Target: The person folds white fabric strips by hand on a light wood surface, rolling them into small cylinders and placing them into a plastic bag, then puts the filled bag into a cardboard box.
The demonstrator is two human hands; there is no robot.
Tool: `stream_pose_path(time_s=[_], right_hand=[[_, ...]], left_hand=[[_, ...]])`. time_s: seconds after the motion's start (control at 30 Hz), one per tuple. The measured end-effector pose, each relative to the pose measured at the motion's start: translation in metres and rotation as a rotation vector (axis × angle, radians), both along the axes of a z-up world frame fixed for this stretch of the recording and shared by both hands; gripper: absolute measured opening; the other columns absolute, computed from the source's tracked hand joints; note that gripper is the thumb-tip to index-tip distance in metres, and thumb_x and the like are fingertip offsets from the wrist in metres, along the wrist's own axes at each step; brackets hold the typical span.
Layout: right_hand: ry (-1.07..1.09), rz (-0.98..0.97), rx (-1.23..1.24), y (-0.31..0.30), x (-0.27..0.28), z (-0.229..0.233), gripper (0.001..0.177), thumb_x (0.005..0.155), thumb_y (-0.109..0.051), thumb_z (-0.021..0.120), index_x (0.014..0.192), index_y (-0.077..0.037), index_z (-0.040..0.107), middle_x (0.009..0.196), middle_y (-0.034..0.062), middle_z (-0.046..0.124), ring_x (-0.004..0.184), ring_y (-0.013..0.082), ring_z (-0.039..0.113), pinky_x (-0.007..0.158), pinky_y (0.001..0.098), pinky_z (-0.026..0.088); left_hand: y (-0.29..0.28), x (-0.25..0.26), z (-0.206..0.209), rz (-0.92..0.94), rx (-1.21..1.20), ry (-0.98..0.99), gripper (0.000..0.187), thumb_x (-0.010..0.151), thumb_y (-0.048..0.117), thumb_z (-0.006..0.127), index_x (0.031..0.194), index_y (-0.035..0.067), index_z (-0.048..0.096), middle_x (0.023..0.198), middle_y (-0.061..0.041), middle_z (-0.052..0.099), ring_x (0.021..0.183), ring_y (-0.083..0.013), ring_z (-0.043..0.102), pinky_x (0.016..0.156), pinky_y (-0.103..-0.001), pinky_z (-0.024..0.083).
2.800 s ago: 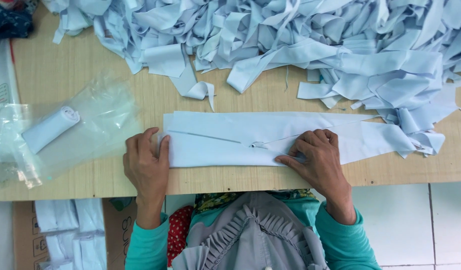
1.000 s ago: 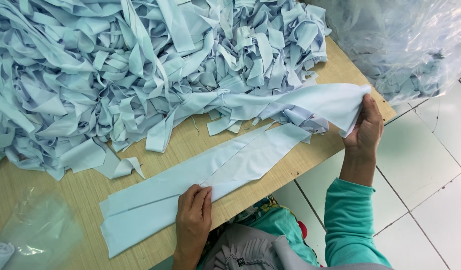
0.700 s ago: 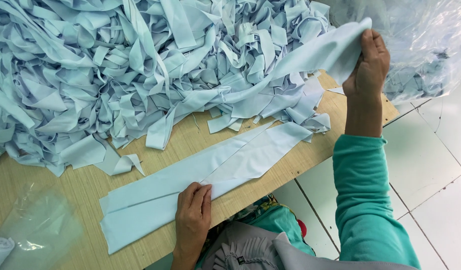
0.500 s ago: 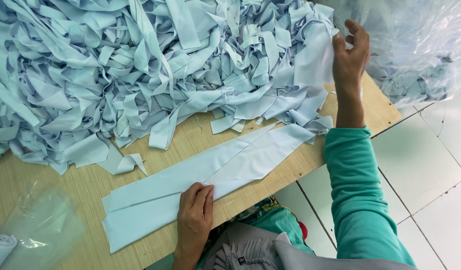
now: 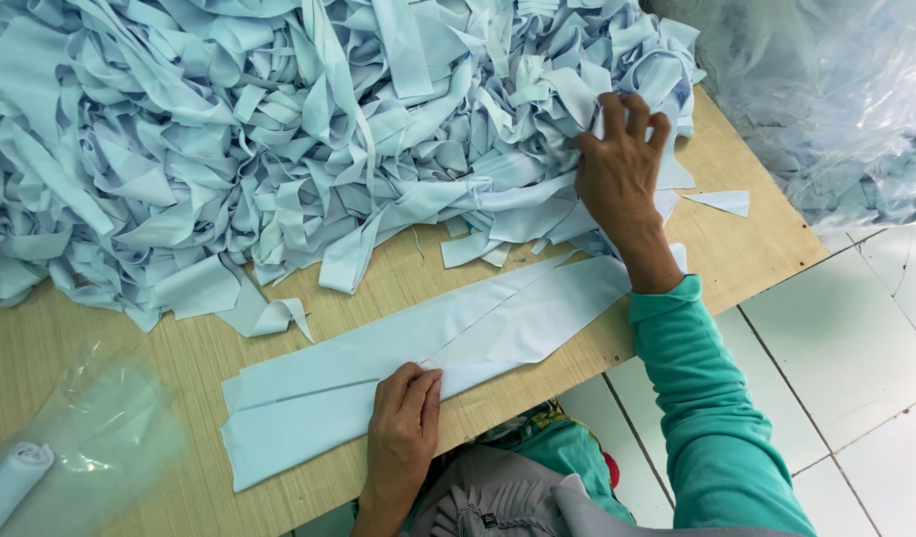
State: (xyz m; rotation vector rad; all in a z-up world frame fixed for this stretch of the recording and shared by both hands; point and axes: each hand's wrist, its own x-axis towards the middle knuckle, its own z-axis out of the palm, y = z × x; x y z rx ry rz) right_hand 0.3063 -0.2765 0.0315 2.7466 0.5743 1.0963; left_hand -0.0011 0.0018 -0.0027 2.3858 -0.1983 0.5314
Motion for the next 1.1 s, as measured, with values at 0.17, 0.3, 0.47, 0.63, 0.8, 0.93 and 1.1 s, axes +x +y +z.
stream_pose_path(time_s=[0.17,0.3,0.47,0.63,0.8,0.93,1.1], right_hand=[[-0.027,0.181,0.149,-0.001,-0.010,0.013,0.030,0.079,0.002,0.079,0.096,-0.023,0.081,0.132,0.0100,0.065,0.124,0.0366,0.052,0.096,0.0501,0.035],[0.049,0.434,0.188,0.026,-0.015,0.015,0.010,0.096,-0.025,0.085,0.103,-0.022,0.078,0.133,0.0084,0.064,0.123,0.0339,0.051,0.097,0.0489,0.034],[0.202,0.407,0.214,0.032,0.000,-0.012,0.035,0.086,-0.034,0.091,0.112,-0.020,0.074,0.133,0.0071,0.062,0.124,0.0330,0.051,0.099,0.0504,0.036],[0.391,0.488,0.760,0.008,0.006,-0.003,0.019,0.098,-0.027,0.081,0.094,-0.008,0.077,0.115,0.0105,0.071,0.112,0.0275,0.059,0.093,0.0445,0.043],[0.612,0.544,1.442,-0.017,0.008,-0.002,0.008,0.101,-0.017,0.075,0.107,-0.012,0.075,0.098,-0.0030,0.068,0.094,0.0104,0.058,0.091,0.0295,0.050],[0.539,0.480,1.650,-0.025,0.006,0.008,0.014,0.089,-0.016,0.086,0.099,-0.014,0.076,0.093,-0.0038,0.075,0.091,0.0094,0.068,0.092,0.0256,0.058],[0.479,0.699,1.875,-0.044,0.011,0.004,0.017,0.092,-0.017,0.083,0.098,-0.014,0.068,0.094,-0.0012,0.072,0.085,0.0132,0.066,0.087,0.0278,0.059]], left_hand=[[0.001,0.000,-0.001,0.001,-0.011,-0.015,0.022,0.096,0.006,0.068,0.116,-0.003,0.069,0.114,-0.011,0.063,0.098,-0.0271,0.062,0.085,-0.036,0.058],[0.001,0.000,-0.001,-0.008,-0.010,-0.007,0.022,0.097,0.007,0.068,0.116,-0.004,0.068,0.114,-0.012,0.062,0.098,-0.0285,0.062,0.086,-0.038,0.058],[0.001,-0.002,-0.005,0.000,-0.019,-0.005,0.023,0.097,0.007,0.068,0.116,-0.004,0.068,0.115,-0.011,0.062,0.100,-0.0280,0.062,0.087,-0.037,0.059],[0.001,-0.002,-0.004,-0.007,-0.029,0.005,0.022,0.098,0.008,0.067,0.116,-0.004,0.068,0.116,-0.012,0.061,0.101,-0.0293,0.062,0.087,-0.038,0.058],[0.001,-0.002,-0.005,-0.008,-0.030,0.006,0.023,0.097,0.008,0.067,0.116,-0.005,0.068,0.115,-0.012,0.061,0.099,-0.0290,0.061,0.085,-0.038,0.059],[0.001,-0.002,-0.007,0.001,-0.017,0.006,0.022,0.098,0.008,0.067,0.116,-0.004,0.068,0.115,-0.011,0.061,0.099,-0.0289,0.061,0.086,-0.038,0.058],[0.000,-0.001,-0.003,0.007,-0.008,-0.009,0.022,0.097,0.008,0.068,0.116,-0.003,0.069,0.114,-0.011,0.062,0.098,-0.0279,0.062,0.087,-0.037,0.058]])
